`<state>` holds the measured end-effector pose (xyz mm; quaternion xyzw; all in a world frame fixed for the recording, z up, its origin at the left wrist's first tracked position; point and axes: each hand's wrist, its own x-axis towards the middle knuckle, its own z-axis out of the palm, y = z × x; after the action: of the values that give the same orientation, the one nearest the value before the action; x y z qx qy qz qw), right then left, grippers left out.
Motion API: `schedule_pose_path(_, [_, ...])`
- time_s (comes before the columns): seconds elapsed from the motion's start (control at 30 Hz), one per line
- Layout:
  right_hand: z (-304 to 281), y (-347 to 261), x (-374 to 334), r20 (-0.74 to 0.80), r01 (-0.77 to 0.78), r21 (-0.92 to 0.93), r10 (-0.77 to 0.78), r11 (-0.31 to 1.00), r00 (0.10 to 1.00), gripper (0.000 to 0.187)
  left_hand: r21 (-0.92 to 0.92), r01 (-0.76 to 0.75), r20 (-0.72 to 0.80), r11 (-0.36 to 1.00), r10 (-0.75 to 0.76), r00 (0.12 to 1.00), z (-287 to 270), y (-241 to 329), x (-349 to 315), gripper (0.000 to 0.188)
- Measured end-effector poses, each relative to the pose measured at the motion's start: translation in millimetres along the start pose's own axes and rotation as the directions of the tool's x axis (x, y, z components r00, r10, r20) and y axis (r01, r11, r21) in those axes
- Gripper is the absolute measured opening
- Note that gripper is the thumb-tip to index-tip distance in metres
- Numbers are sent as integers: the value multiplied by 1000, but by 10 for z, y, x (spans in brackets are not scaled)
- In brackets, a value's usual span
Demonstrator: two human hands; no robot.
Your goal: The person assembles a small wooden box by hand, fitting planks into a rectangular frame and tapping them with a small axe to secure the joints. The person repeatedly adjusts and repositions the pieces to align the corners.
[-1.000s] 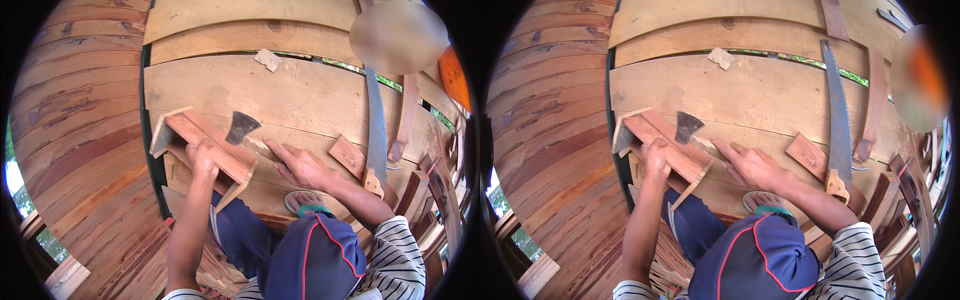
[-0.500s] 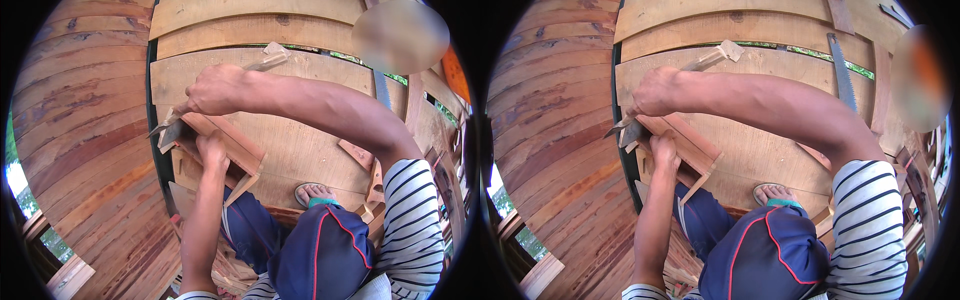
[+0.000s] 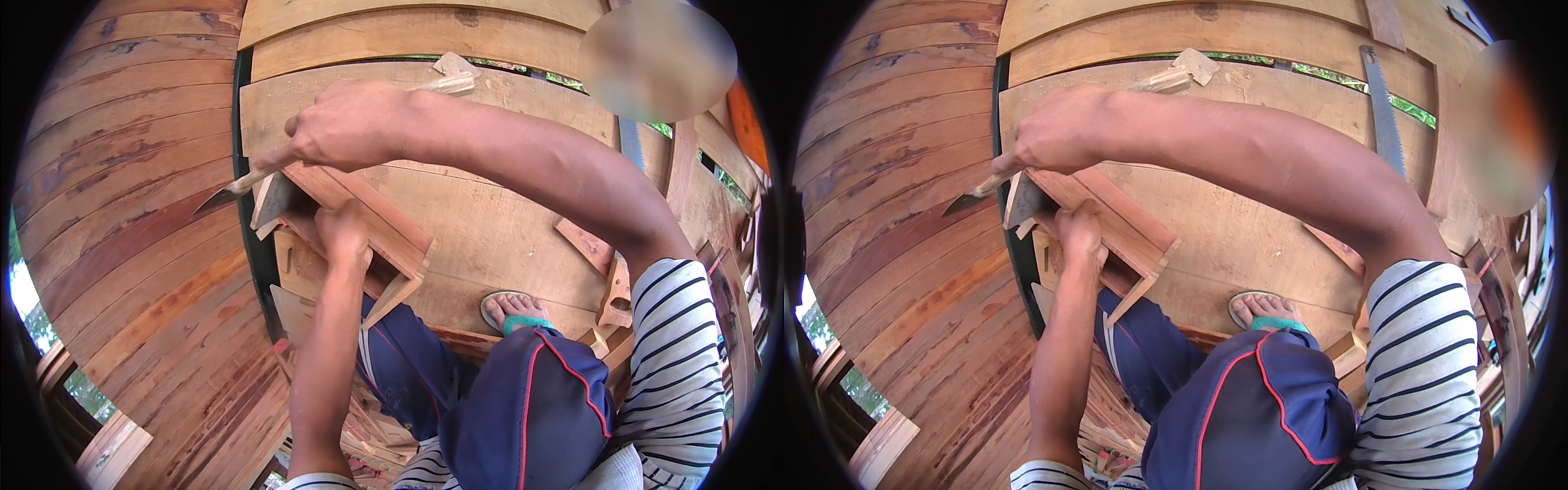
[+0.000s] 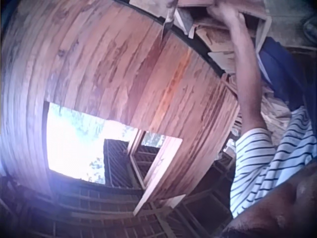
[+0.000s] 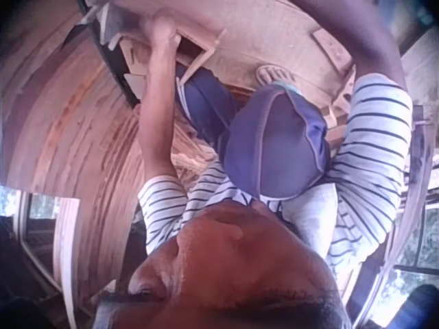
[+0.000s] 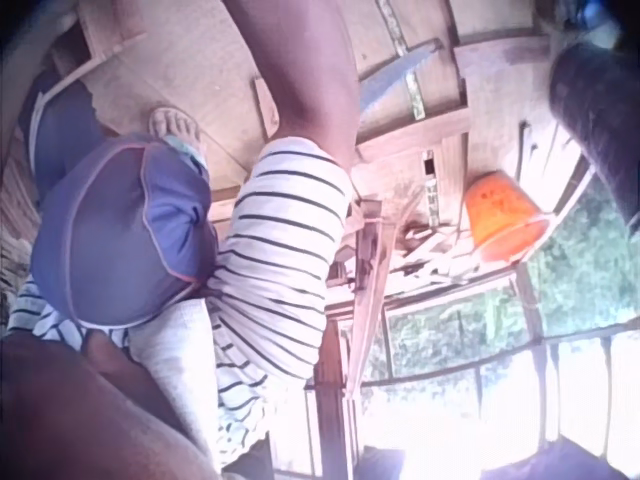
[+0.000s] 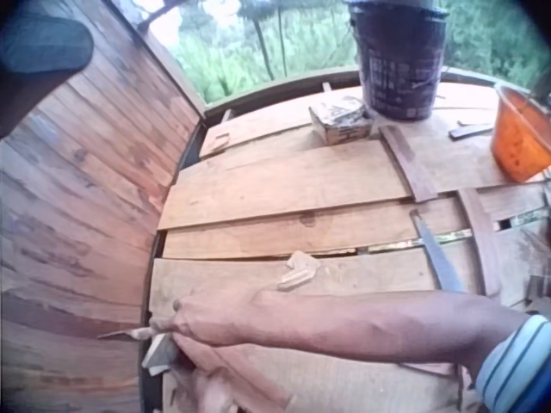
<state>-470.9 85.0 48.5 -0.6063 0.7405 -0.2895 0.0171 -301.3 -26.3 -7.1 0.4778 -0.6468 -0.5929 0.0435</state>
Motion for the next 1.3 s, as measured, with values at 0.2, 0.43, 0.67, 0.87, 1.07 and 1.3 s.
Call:
schedule_pose_path(0.2, [-69, 34, -48, 61, -3, 70, -1, 998, 998, 46, 53, -4, 21, 999, 3, 1000, -35, -16, 19, 23])
schedule_pose_path(0.43, [-114, 36, -21, 71, -72, 93, 65, 993, 995, 41, 27, 32, 9, 999, -32, 999, -34, -60, 73, 30])
schedule_pose_path(0.67, [-73, 7, -33, 324, -137, -38, 142, 990, 935, 39, 76, -10, 30, 997, 7, 1000, -49, -74, 53, 29])
schedule_pose_path(0.87, [411, 136, -495, -193, -192, 428, 297, 883, 935, 49, -8, -19, -1, 1000, 19, 1000, 50, -94, 28, 22])
schedule_pose_path(1.07, [573, -584, -1393, 271, -572, 812, 793, 116, 545, 62, 9, -14, 82, 1000, 13, 997, 47, -253, 9, 7])
schedule_pose_path(1.3, [711, -1132, -2138, 329, -601, 797, 881, -67, 339, 61, 233, -247, 250, 941, 187, 950, 446, -448, -249, 30])
